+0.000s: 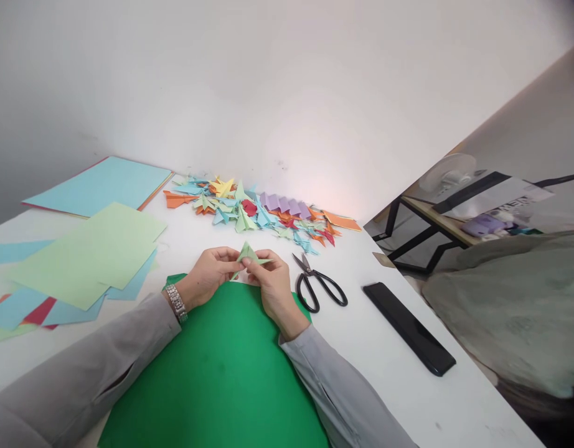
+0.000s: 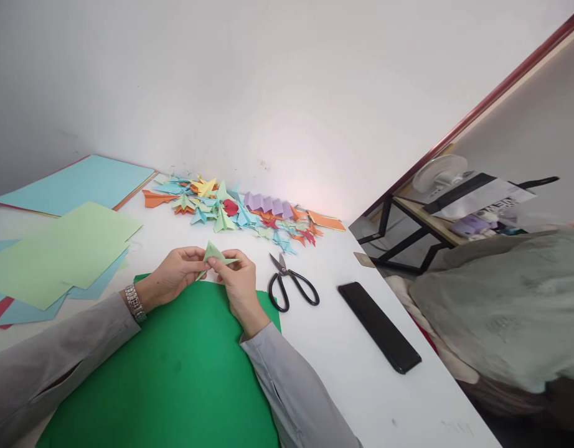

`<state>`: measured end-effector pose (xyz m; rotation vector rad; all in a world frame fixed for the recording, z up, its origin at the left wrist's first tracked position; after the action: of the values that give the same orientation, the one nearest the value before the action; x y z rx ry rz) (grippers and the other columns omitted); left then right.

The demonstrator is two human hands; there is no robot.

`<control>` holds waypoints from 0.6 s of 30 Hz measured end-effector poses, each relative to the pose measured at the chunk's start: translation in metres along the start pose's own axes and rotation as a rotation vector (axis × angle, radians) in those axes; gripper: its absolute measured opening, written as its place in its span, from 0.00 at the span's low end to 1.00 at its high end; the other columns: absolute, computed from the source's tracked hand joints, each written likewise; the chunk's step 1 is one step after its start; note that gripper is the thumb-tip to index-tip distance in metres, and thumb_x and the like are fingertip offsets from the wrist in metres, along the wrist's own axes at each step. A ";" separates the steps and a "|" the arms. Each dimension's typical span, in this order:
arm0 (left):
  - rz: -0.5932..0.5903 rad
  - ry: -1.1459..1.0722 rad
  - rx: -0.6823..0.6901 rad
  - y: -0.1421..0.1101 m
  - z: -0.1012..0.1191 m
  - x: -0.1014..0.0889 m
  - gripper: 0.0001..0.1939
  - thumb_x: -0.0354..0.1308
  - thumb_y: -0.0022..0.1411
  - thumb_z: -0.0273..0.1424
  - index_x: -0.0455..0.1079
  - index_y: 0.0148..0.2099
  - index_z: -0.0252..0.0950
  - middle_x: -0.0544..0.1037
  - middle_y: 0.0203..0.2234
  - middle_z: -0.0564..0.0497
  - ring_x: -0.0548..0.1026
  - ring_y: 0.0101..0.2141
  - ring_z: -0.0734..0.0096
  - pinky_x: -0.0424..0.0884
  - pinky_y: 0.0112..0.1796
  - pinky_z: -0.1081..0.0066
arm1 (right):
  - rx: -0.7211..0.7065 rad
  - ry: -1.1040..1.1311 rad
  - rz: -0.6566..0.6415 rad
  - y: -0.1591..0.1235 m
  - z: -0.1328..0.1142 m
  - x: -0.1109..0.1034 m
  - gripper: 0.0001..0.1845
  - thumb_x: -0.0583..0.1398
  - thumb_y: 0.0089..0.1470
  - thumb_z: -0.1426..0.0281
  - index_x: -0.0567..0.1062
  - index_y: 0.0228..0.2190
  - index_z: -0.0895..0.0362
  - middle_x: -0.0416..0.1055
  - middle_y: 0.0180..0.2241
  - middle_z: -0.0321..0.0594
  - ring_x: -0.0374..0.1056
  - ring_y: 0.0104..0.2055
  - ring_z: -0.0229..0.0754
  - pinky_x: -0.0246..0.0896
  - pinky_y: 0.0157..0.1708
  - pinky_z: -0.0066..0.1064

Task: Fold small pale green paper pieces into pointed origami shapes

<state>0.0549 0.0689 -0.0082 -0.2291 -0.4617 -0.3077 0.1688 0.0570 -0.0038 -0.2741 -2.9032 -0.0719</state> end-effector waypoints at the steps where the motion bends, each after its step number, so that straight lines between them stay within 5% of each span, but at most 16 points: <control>1: 0.012 0.002 0.007 0.000 0.000 -0.001 0.12 0.69 0.36 0.24 0.71 0.27 0.30 0.74 0.19 0.53 0.70 0.22 0.78 0.64 0.26 0.75 | -0.010 -0.006 0.025 0.000 -0.001 -0.002 0.15 0.70 0.32 0.66 0.71 0.22 0.57 0.67 0.17 0.28 0.59 0.16 0.30 0.53 0.16 0.23; 10: 0.127 0.077 0.138 0.002 0.009 -0.016 0.17 0.70 0.31 0.22 0.71 0.28 0.30 0.74 0.22 0.54 0.71 0.27 0.77 0.68 0.31 0.73 | 0.079 0.049 -0.035 -0.001 0.009 0.005 0.14 0.67 0.38 0.63 0.69 0.21 0.58 0.68 0.16 0.31 0.62 0.17 0.32 0.58 0.19 0.23; 18: 0.107 0.162 0.169 -0.001 0.014 -0.012 0.16 0.70 0.31 0.21 0.73 0.28 0.31 0.75 0.22 0.53 0.73 0.27 0.75 0.70 0.32 0.72 | 0.072 0.136 -0.034 0.001 0.009 0.005 0.14 0.68 0.37 0.65 0.69 0.23 0.57 0.68 0.15 0.30 0.61 0.16 0.32 0.56 0.17 0.23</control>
<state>0.0389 0.0747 -0.0015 -0.0629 -0.3118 -0.1797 0.1625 0.0595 -0.0114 -0.1986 -2.7686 0.0085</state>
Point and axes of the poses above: each hand's wrist, its own y-axis towards the middle knuckle, its own x-axis out of the palm, z = x × y, the point moved 10 cm from there along y, towards the middle knuckle
